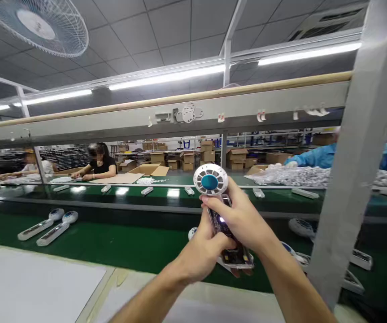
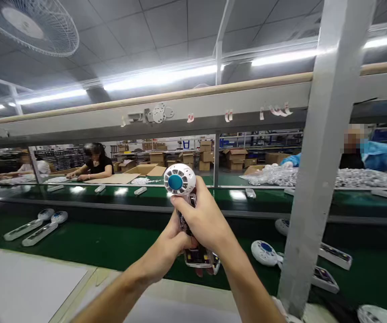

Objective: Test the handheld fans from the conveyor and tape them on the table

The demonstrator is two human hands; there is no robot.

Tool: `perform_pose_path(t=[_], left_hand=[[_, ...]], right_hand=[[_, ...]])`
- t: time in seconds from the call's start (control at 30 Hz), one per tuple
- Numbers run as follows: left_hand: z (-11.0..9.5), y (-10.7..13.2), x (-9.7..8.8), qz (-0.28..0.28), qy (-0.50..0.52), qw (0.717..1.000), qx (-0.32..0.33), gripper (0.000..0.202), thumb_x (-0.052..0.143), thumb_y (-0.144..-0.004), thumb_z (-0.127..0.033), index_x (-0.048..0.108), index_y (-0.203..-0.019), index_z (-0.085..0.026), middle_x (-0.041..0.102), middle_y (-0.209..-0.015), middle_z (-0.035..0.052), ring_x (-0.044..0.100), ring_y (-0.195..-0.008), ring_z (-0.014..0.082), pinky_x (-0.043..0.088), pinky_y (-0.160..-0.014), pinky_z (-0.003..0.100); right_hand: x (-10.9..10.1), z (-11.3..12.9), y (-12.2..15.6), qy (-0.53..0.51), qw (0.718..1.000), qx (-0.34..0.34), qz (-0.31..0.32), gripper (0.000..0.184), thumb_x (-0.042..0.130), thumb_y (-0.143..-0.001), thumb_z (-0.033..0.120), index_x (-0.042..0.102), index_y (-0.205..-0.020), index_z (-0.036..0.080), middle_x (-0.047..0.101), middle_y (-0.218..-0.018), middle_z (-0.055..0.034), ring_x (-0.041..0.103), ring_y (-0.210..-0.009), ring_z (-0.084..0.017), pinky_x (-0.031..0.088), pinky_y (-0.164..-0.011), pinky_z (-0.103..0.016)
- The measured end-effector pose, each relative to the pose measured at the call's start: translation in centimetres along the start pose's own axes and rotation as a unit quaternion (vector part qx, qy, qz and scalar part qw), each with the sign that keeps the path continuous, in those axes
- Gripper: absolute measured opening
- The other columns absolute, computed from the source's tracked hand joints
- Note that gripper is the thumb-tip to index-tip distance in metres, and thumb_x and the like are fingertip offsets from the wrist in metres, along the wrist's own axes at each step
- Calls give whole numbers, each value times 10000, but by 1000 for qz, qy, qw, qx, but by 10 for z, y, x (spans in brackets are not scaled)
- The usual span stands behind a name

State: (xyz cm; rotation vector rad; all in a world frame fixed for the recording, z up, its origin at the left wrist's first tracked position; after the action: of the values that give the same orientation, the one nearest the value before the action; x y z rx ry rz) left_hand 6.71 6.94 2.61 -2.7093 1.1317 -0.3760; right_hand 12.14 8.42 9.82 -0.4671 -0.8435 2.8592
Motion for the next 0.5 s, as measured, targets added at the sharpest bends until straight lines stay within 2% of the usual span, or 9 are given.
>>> perform_pose_path(t=[0.27,0.5], left_hand=[[0,-1,4,10,-8,1000,-5,855,517,-793,-147,60,-1509,-242,666,-754,-6,665,-543,166,527,-502,245],[4,0,-5,-2,-11,1000,-13,860,524,-771,-162,71,-1501,-199,646,-703,-13,648,-551,170,514,-499,248]], right_hand=[[-3,-4,0,4,1000,-8,4,331,652,-884,352,576,-1194,263,685,-1149,2,611,-1083,-222,439,-961,-369],[6,-7,-2,21,1000,10,3,334,650,-874,333,560,-1186,255,677,-1133,0,599,-1072,-221,448,-929,-355]])
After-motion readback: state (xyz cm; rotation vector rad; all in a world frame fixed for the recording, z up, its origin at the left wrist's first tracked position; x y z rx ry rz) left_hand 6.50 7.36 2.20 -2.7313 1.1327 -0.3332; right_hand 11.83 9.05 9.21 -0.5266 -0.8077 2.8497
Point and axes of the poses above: each hand's wrist, its own y-axis away from the middle knuckle, its own x-axis out of the palm, z = x × y, the point moved 10 cm from there along -y, towards the middle knuckle
